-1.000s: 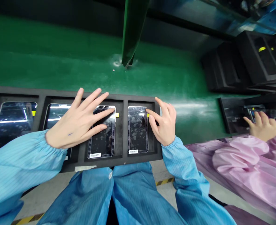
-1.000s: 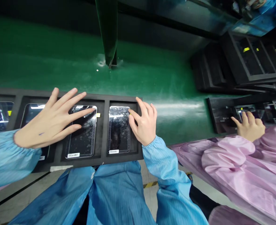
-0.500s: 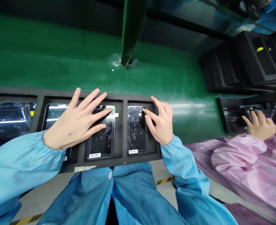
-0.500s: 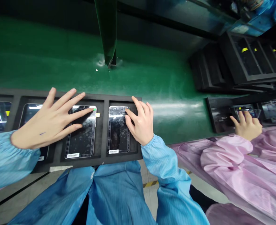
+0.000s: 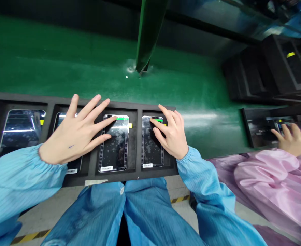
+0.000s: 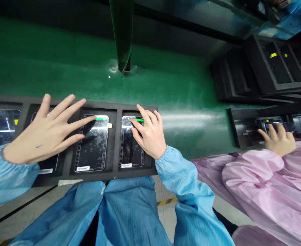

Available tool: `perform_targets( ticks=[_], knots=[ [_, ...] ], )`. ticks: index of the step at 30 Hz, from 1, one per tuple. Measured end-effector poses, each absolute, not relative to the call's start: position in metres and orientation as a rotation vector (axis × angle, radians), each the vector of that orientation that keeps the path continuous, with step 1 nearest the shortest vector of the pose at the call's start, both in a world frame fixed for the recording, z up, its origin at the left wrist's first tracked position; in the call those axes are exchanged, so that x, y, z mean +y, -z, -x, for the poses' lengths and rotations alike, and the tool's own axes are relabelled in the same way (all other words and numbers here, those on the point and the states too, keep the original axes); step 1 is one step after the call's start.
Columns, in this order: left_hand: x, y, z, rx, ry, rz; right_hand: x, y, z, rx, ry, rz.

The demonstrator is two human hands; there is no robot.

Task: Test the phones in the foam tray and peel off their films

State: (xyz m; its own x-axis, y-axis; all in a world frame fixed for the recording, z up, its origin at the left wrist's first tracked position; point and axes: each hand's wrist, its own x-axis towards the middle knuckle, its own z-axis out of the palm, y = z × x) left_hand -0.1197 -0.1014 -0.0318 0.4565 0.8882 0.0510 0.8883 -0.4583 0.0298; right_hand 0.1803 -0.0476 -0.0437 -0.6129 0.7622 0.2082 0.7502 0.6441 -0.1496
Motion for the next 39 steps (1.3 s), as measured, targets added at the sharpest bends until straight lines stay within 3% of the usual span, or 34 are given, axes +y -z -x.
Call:
perform_targets(
  ticks=[39],
  knots=[
    [-0.133,0.022,0.112,-1.691,0.105,2.581,-0.055,0.040,-0.164,-2.791,-0.038,1.059]
  ],
)
